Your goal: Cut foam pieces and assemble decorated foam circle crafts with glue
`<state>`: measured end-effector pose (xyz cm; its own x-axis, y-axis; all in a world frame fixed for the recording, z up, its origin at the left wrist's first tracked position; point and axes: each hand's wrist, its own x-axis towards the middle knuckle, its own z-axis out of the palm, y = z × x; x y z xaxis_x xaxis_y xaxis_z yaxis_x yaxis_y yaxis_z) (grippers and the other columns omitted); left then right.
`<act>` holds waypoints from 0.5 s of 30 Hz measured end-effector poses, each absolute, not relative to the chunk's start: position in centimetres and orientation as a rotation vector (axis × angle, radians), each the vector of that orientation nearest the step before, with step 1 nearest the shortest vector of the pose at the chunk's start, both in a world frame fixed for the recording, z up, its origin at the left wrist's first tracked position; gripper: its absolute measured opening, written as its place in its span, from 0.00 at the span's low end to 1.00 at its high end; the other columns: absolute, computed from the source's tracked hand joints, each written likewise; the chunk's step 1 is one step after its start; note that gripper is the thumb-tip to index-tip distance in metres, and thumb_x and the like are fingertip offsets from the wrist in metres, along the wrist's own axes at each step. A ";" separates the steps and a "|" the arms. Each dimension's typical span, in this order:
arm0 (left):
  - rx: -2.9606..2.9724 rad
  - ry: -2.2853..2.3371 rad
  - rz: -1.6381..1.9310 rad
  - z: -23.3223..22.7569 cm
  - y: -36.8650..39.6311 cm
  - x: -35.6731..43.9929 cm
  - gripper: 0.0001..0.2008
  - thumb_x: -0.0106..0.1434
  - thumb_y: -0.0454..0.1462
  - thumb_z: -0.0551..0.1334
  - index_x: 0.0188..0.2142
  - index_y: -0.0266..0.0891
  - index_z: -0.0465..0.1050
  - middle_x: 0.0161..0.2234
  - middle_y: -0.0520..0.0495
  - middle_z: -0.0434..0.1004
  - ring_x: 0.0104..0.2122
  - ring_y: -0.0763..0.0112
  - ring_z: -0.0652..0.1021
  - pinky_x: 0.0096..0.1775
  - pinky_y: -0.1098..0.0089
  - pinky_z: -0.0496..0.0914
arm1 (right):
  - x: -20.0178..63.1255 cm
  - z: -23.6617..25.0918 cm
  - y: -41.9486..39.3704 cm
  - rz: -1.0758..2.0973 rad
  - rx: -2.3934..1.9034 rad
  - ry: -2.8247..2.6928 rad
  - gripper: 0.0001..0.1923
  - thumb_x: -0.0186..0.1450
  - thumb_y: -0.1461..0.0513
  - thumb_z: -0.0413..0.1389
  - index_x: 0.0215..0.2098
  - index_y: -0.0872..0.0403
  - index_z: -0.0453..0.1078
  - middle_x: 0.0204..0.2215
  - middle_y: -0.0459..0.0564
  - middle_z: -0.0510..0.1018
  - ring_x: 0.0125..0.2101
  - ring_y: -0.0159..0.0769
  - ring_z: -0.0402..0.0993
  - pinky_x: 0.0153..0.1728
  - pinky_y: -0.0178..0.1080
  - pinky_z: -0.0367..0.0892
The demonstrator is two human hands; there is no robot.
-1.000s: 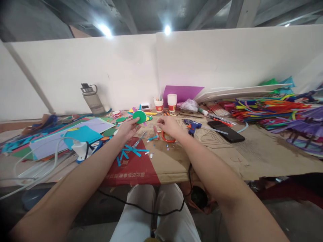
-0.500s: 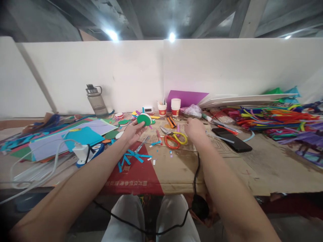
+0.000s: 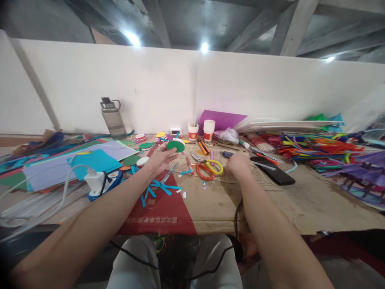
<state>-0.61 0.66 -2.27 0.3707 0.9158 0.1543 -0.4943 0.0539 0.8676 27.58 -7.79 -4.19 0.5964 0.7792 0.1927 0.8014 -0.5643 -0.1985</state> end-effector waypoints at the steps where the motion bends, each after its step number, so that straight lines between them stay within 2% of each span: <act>1: 1.058 0.497 1.159 -2.4 0.8 -0.6 0.22 0.38 0.34 0.77 0.30 0.37 0.69 0.30 0.54 0.77 0.31 0.76 0.77 0.34 0.74 0.73 | 27.5 -3.9 -7.9 -0.117 -2.571 -1.249 0.27 0.60 0.65 0.55 0.55 0.73 0.63 0.49 0.78 0.72 0.49 0.58 0.74 0.45 0.49 0.69; 4: 1.153 0.486 1.197 -2.7 1.2 -0.5 0.22 0.38 0.37 0.77 0.29 0.37 0.67 0.30 0.53 0.77 0.32 0.75 0.77 0.38 0.71 0.73 | 27.7 -3.2 -8.0 -0.149 -2.391 -1.115 0.29 0.58 0.64 0.57 0.55 0.72 0.61 0.48 0.76 0.73 0.48 0.56 0.74 0.45 0.47 0.69; 7: 1.373 0.474 1.257 -2.7 1.4 -0.8 0.18 0.43 0.38 0.75 0.31 0.37 0.71 0.34 0.50 0.79 0.35 0.70 0.78 0.42 0.67 0.72 | 27.8 -2.6 -7.6 -0.092 -2.058 -0.933 0.26 0.54 0.62 0.59 0.51 0.62 0.64 0.42 0.62 0.76 0.39 0.46 0.76 0.39 0.42 0.71; 11: 1.855 0.392 1.345 -2.3 1.2 -1.6 0.11 0.52 0.37 0.70 0.34 0.38 0.74 0.42 0.43 0.80 0.45 0.62 0.77 0.49 0.60 0.70 | 26.8 -2.5 -6.9 0.321 -1.596 -0.958 0.15 0.50 0.60 0.59 0.36 0.54 0.68 0.26 0.45 0.74 0.22 0.33 0.68 0.24 0.37 0.66; 13: 2.017 0.352 1.351 -2.1 1.1 -2.0 0.09 0.55 0.39 0.69 0.34 0.38 0.74 0.43 0.41 0.80 0.46 0.61 0.77 0.51 0.58 0.69 | 26.0 -2.5 -6.9 0.467 -1.468 -1.010 0.12 0.49 0.59 0.59 0.32 0.53 0.67 0.20 0.41 0.70 0.19 0.30 0.65 0.22 0.34 0.61; 15: 2.087 0.319 1.365 -2.0 1.2 -2.1 0.10 0.57 0.41 0.68 0.34 0.38 0.74 0.43 0.39 0.80 0.46 0.60 0.78 0.51 0.57 0.69 | 25.2 -2.4 -7.1 0.524 -1.406 -1.015 0.10 0.50 0.59 0.58 0.30 0.52 0.65 0.18 0.40 0.69 0.19 0.30 0.65 0.22 0.34 0.61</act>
